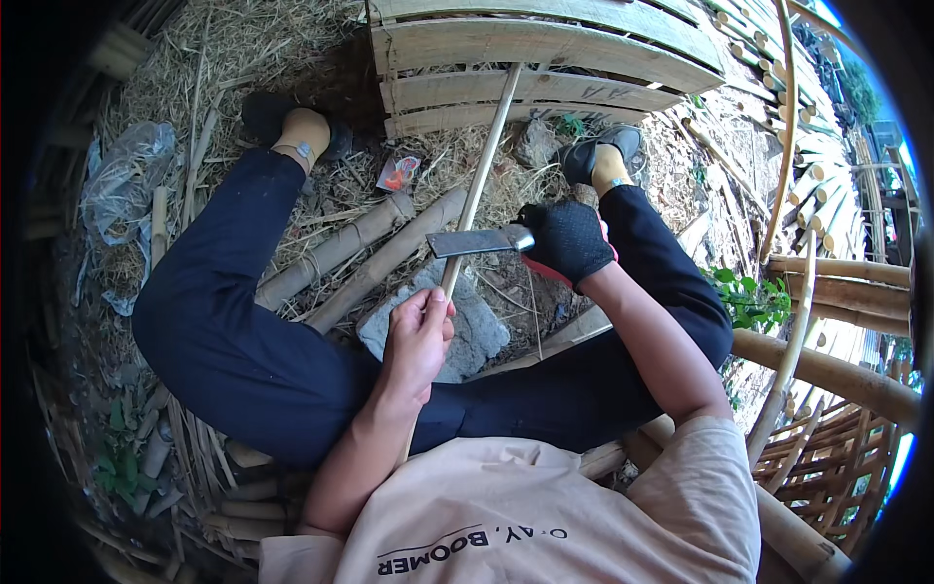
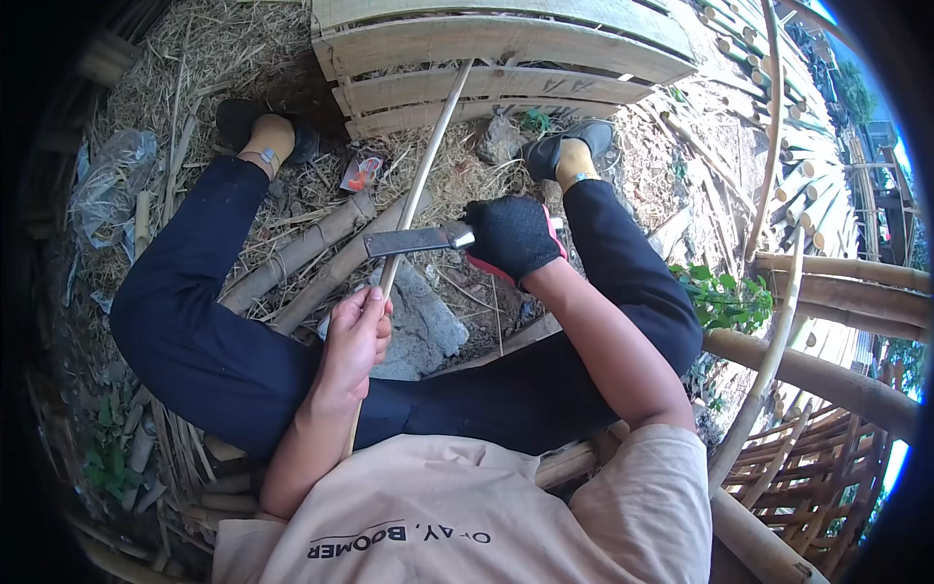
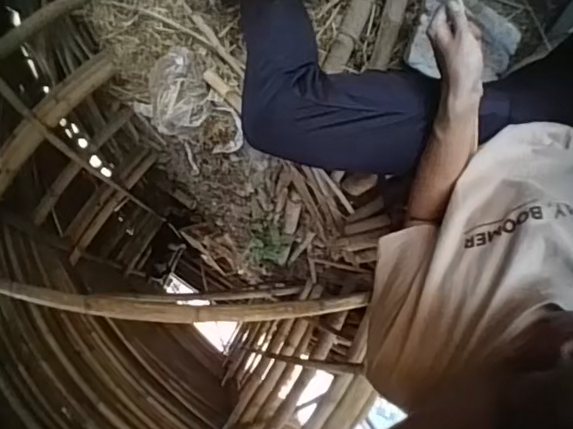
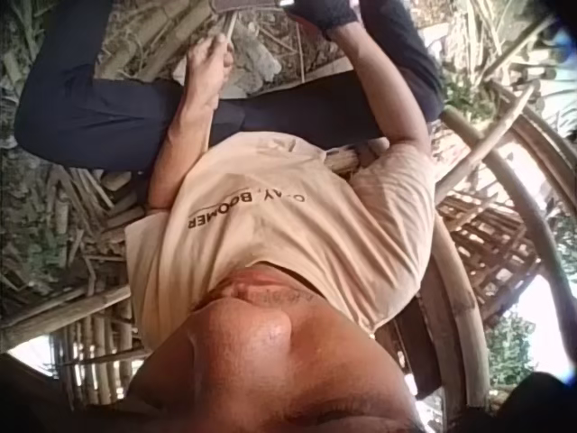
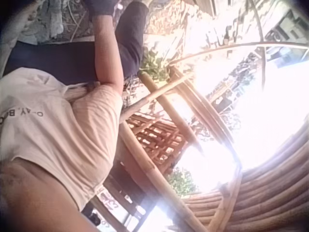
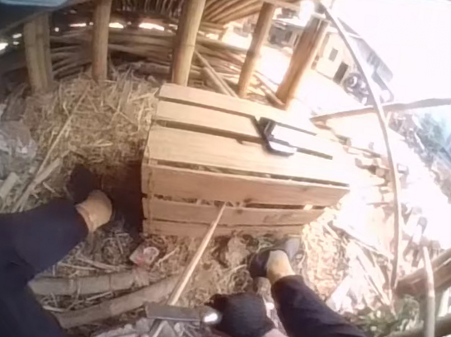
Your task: The person scrapes and shapes a thin bamboo pole using the blade of a small hand tool while sitting on a bamboo structure.
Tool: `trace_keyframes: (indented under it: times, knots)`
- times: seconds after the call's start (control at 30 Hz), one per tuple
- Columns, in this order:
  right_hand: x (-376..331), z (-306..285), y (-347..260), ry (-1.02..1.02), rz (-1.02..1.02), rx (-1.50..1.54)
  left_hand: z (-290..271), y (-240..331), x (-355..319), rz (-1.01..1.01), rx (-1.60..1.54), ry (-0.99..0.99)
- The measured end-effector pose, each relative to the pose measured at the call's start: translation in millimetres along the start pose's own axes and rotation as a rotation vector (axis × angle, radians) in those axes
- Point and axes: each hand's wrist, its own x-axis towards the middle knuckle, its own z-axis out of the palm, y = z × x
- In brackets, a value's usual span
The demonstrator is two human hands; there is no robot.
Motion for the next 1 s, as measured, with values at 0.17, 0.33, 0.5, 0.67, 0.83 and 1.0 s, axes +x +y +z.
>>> trace_keyframes:
  times: [0.17,0.33,0.5,0.67,0.83,1.0]
  knots:
    - [10,-6,42,0.119,0.273,0.054,5,2,-7,-0.029,-0.034,0.001]
    - [2,-11,49,0.185,0.242,0.045,4,0,-4,-0.009,-0.026,0.002]
    - [-17,-19,-9,-0.008,0.061,0.162,2,-2,-2,-0.002,-0.021,0.015]
    - [-16,-12,-28,-0.055,-0.025,0.122,2,-7,0,0.036,0.057,0.035]
    - [-13,-10,-15,-0.036,0.055,0.082,2,-10,3,0.065,0.077,0.013]
    - [-6,-9,-9,-0.046,0.049,0.052,3,-9,2,0.076,0.090,0.025]
